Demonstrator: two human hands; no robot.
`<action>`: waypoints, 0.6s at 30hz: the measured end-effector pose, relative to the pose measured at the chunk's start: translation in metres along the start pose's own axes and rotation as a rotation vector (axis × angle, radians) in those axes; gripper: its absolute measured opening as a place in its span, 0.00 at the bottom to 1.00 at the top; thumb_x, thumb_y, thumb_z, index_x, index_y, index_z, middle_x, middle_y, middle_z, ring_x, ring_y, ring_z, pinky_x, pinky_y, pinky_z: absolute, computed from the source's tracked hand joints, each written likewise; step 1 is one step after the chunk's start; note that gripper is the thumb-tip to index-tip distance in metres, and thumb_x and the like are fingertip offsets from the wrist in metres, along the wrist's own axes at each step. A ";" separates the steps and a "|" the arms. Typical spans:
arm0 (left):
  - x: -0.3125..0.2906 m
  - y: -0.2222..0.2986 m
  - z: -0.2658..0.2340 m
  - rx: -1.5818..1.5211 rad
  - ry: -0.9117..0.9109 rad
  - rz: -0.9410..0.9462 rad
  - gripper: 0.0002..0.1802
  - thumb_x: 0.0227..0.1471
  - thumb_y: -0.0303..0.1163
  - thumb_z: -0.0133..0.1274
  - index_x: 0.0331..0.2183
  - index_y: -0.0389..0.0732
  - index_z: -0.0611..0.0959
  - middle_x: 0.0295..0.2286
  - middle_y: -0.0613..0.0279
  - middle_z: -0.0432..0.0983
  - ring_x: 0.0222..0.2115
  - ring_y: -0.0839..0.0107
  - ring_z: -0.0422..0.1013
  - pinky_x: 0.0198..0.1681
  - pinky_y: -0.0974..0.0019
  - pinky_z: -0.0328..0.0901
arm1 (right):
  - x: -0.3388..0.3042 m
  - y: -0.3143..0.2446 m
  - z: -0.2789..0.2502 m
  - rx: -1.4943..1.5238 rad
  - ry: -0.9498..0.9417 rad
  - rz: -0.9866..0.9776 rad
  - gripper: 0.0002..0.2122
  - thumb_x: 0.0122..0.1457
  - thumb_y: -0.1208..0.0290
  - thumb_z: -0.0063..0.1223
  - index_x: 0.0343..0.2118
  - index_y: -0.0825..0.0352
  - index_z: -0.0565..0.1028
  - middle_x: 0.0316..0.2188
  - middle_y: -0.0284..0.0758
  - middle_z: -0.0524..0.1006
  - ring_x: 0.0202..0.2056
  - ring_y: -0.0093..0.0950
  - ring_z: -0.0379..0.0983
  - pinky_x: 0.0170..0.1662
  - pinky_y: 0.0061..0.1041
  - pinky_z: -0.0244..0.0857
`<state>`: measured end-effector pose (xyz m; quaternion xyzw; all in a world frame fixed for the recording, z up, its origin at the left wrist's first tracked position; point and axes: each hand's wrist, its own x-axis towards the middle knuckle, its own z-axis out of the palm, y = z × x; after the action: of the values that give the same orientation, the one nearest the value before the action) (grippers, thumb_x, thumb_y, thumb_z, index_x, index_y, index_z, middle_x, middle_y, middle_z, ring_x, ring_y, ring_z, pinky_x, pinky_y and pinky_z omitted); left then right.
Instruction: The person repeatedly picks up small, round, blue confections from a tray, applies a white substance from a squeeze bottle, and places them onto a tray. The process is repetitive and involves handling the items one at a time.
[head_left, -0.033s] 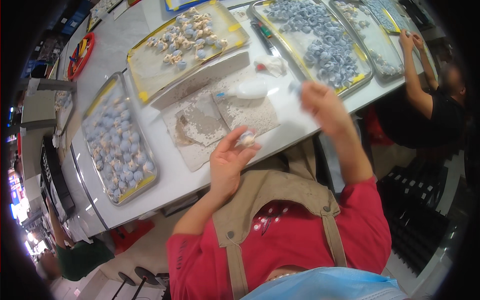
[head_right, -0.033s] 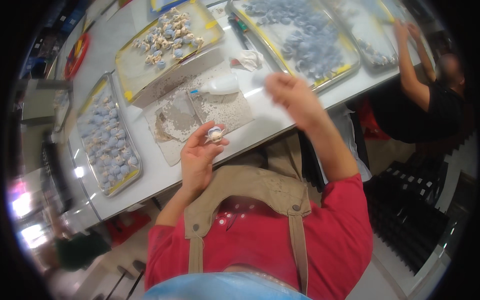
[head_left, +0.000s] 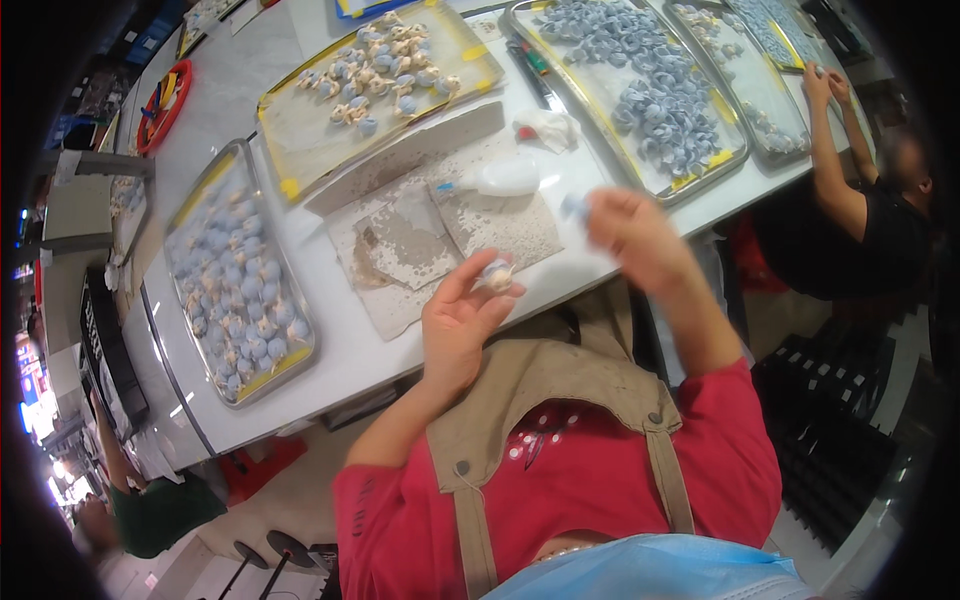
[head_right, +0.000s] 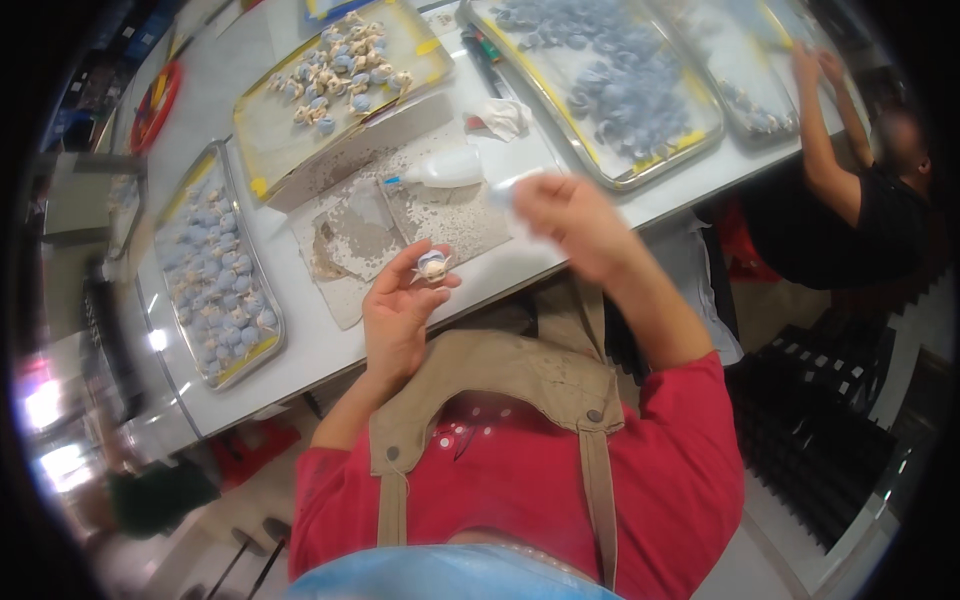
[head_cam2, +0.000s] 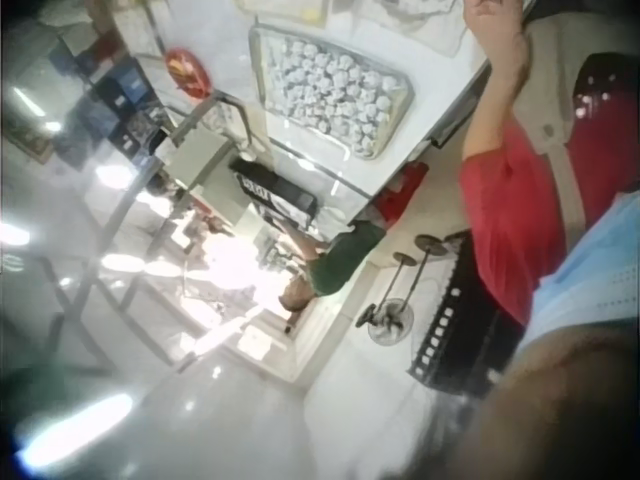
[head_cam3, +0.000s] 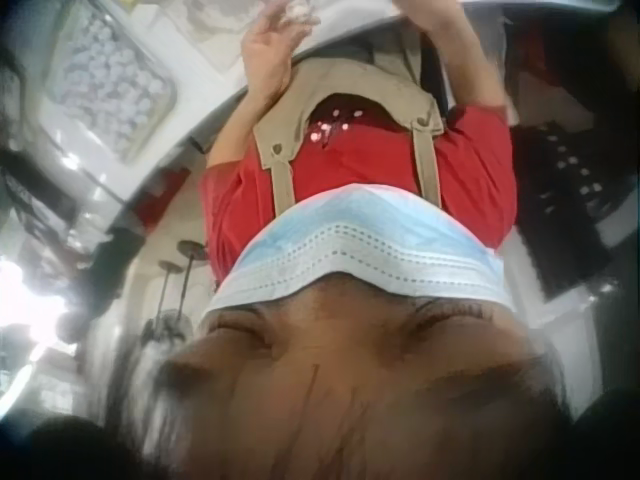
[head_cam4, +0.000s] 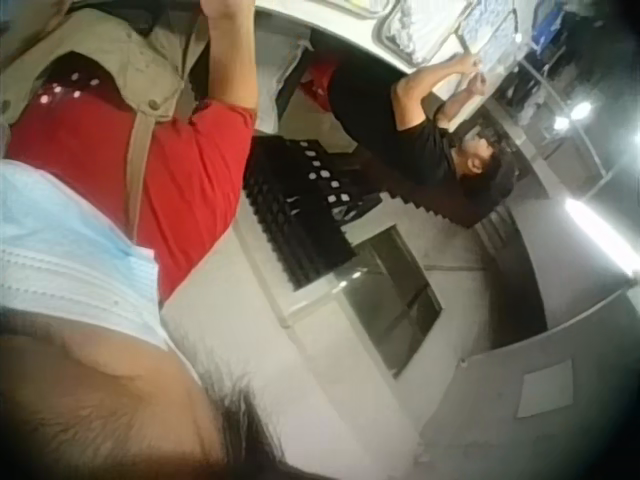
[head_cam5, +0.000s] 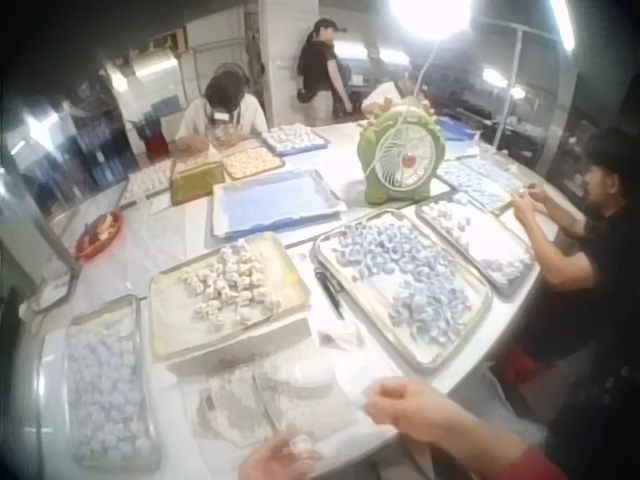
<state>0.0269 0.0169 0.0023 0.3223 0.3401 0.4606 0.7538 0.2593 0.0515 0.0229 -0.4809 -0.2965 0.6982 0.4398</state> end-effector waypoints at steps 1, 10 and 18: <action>-0.001 0.002 -0.001 -0.009 -0.024 0.012 0.25 0.48 0.18 0.51 0.50 0.34 0.67 0.46 0.54 0.66 0.40 0.70 0.68 0.44 0.71 0.64 | -0.008 0.012 0.014 0.025 -0.092 0.080 0.07 0.54 0.70 0.54 0.33 0.68 0.74 0.23 0.24 0.71 0.23 0.13 0.63 0.26 0.12 0.58; -0.014 0.004 -0.013 0.120 -0.056 0.150 0.24 0.50 0.18 0.50 0.50 0.33 0.67 0.48 0.58 0.64 0.45 0.74 0.64 0.47 0.71 0.61 | -0.026 0.049 0.065 -0.020 -0.112 0.107 0.06 0.55 0.72 0.53 0.33 0.67 0.75 0.26 0.26 0.74 0.29 0.13 0.66 0.32 0.12 0.60; -0.018 0.002 -0.015 0.149 -0.020 0.170 0.21 0.51 0.19 0.49 0.49 0.33 0.69 0.47 0.58 0.66 0.44 0.74 0.65 0.46 0.72 0.62 | -0.033 0.056 0.081 -0.545 0.085 -0.395 0.06 0.50 0.75 0.57 0.31 0.67 0.75 0.26 0.30 0.75 0.28 0.19 0.69 0.32 0.16 0.62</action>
<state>0.0074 0.0042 -0.0010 0.4097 0.3371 0.4930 0.6895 0.1705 -0.0019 0.0186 -0.5427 -0.5413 0.4738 0.4337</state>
